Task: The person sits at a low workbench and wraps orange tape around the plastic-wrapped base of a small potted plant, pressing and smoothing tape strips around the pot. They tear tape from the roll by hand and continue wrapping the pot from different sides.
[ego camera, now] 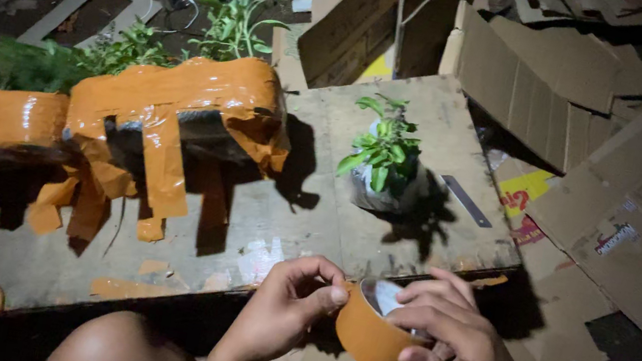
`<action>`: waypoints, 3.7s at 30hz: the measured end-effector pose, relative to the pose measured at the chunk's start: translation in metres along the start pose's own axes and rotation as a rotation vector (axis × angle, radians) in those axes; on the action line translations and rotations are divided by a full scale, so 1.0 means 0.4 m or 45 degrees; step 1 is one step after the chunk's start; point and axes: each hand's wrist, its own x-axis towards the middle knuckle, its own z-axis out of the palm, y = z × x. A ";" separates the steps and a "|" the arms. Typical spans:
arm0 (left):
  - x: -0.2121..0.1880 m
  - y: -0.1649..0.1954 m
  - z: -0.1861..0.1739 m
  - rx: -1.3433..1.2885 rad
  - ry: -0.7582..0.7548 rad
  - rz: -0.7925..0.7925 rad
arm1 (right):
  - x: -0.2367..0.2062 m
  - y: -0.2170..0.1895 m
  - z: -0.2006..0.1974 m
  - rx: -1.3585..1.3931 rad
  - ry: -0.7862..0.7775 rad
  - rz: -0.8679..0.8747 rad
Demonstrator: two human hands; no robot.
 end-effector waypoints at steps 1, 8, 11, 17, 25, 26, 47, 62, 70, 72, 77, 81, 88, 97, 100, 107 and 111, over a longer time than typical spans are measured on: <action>0.013 -0.017 0.007 -0.136 -0.078 0.016 | -0.008 0.019 -0.008 0.084 -0.012 -0.019; 0.087 -0.129 0.070 -0.570 -0.105 0.034 | -0.031 0.148 -0.039 0.929 -0.194 0.915; 0.134 -0.165 0.097 -0.346 0.050 0.134 | 0.030 0.176 -0.068 0.572 -0.164 0.577; 0.165 -0.196 0.043 0.029 0.341 0.172 | 0.142 0.137 -0.153 -0.323 -0.456 0.789; 0.212 -0.153 0.025 -0.003 0.329 0.228 | 0.190 0.145 -0.216 -0.577 -0.423 0.847; 0.221 -0.138 0.027 0.073 0.353 0.280 | 0.189 0.155 -0.222 -0.592 -0.422 0.843; 0.336 -0.127 0.204 -0.265 0.693 0.366 | 0.170 0.362 -0.326 -0.172 -0.013 0.652; 0.337 -0.106 0.186 -0.567 0.838 0.201 | 0.243 0.396 -0.301 0.115 -0.131 0.713; 0.388 -0.119 0.166 -0.366 0.865 0.348 | 0.254 0.404 -0.303 0.129 -0.088 0.807; 0.401 -0.121 0.156 -0.325 0.913 0.380 | 0.254 0.413 -0.301 0.129 -0.092 0.775; 0.403 -0.109 0.112 -0.206 0.974 0.421 | 0.254 0.426 -0.273 0.062 -0.140 0.669; 0.389 -0.093 0.069 -0.167 0.979 0.472 | 0.256 0.434 -0.237 -0.089 -0.346 0.868; 0.395 -0.062 0.033 -0.046 1.031 0.498 | 0.255 0.469 -0.174 -0.009 -0.427 0.809; 0.401 -0.066 0.007 -0.114 1.034 0.408 | 0.266 0.465 -0.150 0.030 -0.465 0.865; 0.403 -0.067 0.003 0.003 1.049 0.482 | 0.275 0.455 -0.158 0.053 -0.452 0.915; 0.408 -0.071 0.021 -0.128 0.976 0.499 | 0.280 0.454 -0.185 -0.058 -0.323 0.908; 0.414 -0.073 0.037 -0.127 0.949 0.523 | 0.284 0.463 -0.194 -0.072 -0.277 0.817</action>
